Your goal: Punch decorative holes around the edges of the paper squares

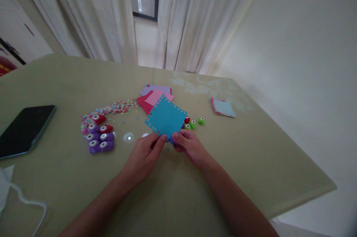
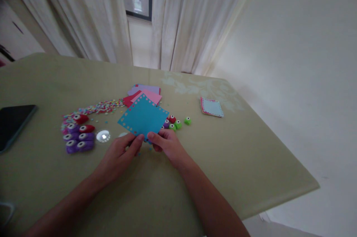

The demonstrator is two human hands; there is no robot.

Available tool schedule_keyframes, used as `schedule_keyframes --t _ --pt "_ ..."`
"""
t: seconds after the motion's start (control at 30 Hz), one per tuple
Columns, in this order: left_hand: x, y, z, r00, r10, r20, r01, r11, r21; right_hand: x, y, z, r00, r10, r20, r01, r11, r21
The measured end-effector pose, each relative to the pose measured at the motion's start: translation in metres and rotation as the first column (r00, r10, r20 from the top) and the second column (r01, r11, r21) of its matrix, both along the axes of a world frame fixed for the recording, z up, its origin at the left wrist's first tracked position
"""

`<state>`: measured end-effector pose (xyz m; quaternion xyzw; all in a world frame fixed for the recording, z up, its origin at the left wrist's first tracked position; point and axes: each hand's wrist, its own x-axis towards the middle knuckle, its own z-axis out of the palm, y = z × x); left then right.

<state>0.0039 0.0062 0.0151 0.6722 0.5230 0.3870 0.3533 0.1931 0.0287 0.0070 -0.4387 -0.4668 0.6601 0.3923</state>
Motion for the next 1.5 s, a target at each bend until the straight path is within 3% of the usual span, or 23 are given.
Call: schedule_keyframes --t 0.23,0.47,0.7,0.93,1.3,1.5 --pt "0.0004 0.0001 -0.0048 1.0 0.004 -0.028 -0.003 1.0 0.009 -0.0004 -0.001 0.0014 1.0 0.003 -0.001 -0.003 1.0 0.013" --pt "-0.001 -0.0007 -0.007 0.994 0.054 -0.093 -0.037 0.983 0.181 -0.0007 -0.0008 -0.0006 1.0 0.028 0.0 -0.028 0.999 0.028" --pt "-0.0003 0.0029 -0.006 0.994 0.108 -0.011 -0.107 0.99 0.09 -0.0015 -0.0011 -0.001 1.0 0.011 0.011 -0.012 0.999 0.039" --pt "-0.002 0.0048 -0.0043 0.999 0.046 0.022 -0.045 0.999 -0.014 -0.0013 -0.0011 0.0063 0.994 0.005 0.113 -0.023 0.988 0.153" --pt "-0.0052 0.007 -0.0081 1.0 0.028 -0.011 -0.027 0.998 0.06 0.0017 -0.0013 0.0051 0.982 -0.052 0.182 0.011 0.975 0.22" --pt "-0.0072 0.0079 -0.0072 1.0 0.015 -0.017 -0.014 0.998 0.057 0.0008 -0.0008 0.0059 0.985 -0.049 0.166 0.018 0.983 0.182"
